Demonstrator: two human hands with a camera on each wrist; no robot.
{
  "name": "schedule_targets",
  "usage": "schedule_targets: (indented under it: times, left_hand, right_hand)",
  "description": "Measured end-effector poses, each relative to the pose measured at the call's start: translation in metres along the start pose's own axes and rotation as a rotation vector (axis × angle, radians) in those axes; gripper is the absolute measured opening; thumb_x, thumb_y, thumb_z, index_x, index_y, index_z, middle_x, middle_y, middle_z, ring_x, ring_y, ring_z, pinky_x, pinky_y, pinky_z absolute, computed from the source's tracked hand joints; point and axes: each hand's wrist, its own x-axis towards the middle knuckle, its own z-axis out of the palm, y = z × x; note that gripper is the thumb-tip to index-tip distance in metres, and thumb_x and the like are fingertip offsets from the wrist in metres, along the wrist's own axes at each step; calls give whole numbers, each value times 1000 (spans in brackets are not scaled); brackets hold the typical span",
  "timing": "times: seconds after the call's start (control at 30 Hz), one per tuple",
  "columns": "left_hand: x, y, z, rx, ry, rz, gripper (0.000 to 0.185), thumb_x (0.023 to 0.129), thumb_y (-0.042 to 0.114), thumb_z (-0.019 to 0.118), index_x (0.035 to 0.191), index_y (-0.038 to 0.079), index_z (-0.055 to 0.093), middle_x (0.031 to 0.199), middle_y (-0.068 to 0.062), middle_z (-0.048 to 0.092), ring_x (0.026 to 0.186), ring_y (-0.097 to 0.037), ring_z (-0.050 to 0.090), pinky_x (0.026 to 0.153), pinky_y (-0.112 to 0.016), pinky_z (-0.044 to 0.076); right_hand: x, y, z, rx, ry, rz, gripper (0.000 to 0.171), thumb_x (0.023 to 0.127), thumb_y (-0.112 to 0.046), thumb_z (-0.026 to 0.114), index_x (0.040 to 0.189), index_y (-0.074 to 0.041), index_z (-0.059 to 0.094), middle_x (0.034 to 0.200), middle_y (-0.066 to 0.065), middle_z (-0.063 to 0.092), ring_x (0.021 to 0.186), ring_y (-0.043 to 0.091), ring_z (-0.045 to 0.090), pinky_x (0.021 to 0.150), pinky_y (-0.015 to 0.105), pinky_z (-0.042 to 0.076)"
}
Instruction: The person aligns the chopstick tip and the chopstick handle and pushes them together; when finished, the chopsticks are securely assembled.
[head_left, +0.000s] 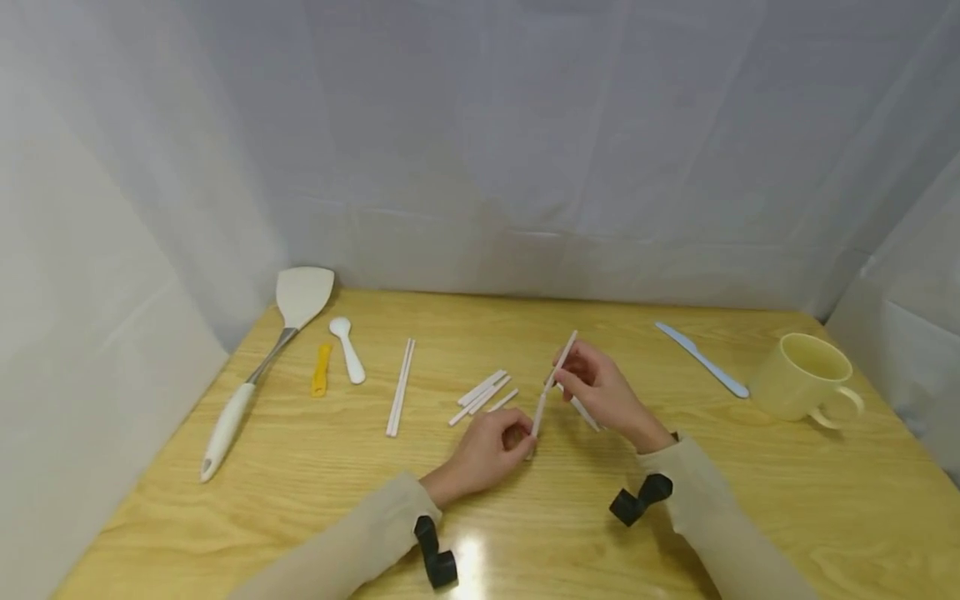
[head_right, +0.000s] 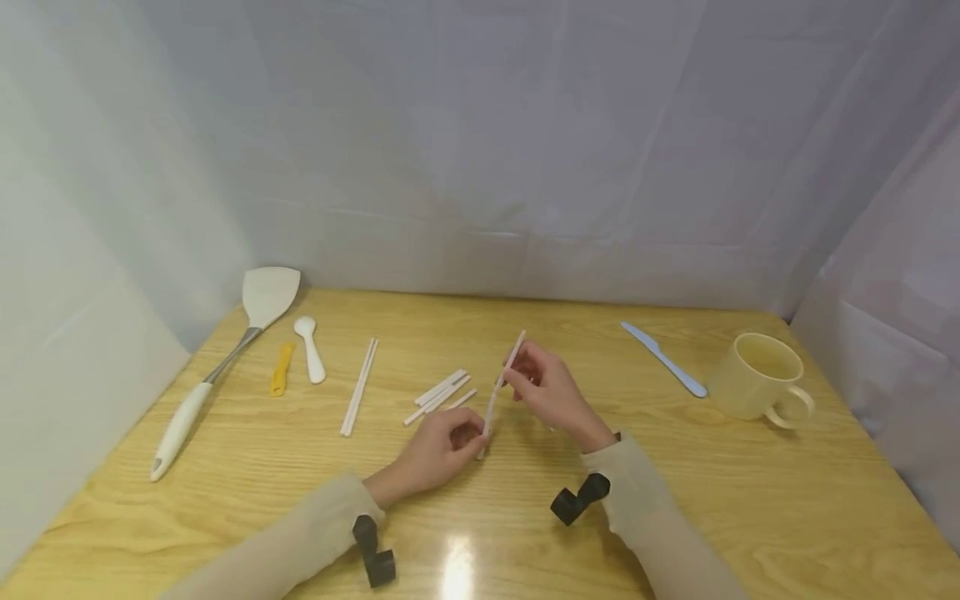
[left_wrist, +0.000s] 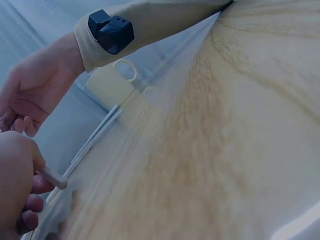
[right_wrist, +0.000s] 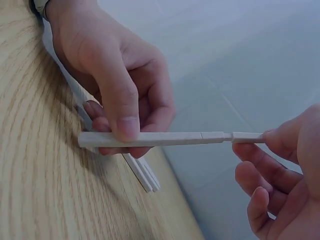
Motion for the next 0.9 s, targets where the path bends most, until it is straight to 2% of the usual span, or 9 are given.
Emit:
schedule_targets:
  times: [0.17,0.27,0.5,0.6,0.77,0.9]
  left_hand:
    - [0,-2,3,-38,31,58,5,81,1,65,84,5,65,67,-3,60,58,2,45,50,-14,39]
    - [-1,-3,5,-56,41,71,2,83,2,64,85,3,64,69,-4,61,60,2,47,51,-14,41]
    - [-1,-4,7,-53,74,103,5,86,7,62,86,2,63,72,-3,61,64,-1,49,55,-16,43]
    - [-2,-3,7,-63,74,100,6,88,7,62,87,2,62,73,-4,61,65,-2,50,56,-16,44]
    - [-3,-3,6,-79,63,102,3,86,4,63,88,2,62,76,-4,62,66,-3,52,57,-17,46]
    - [-4,-4,6,-92,50,116,5,86,2,64,90,2,62,78,-5,63,67,-4,53,58,-17,47]
  right_hand:
    - [-1,0,0,2,-11,-9,8,97,-1,52,102,4,54,86,17,64,63,29,57,59,37,51]
    - [-1,-1,0,2,-7,-8,7,98,-2,51,102,2,54,85,14,64,64,30,56,59,37,50]
    - [-1,-2,5,43,31,-46,9,96,3,51,98,11,51,80,17,59,63,16,55,58,31,50]
    - [-1,-1,6,46,36,-67,9,95,4,51,97,13,50,77,14,58,61,14,54,57,28,49]
    - [-1,0,5,30,16,-94,6,95,5,51,97,11,51,73,1,55,58,19,51,54,24,45]
    - [-1,-2,6,24,-4,-112,4,94,8,51,97,9,53,72,2,54,57,17,49,53,23,42]
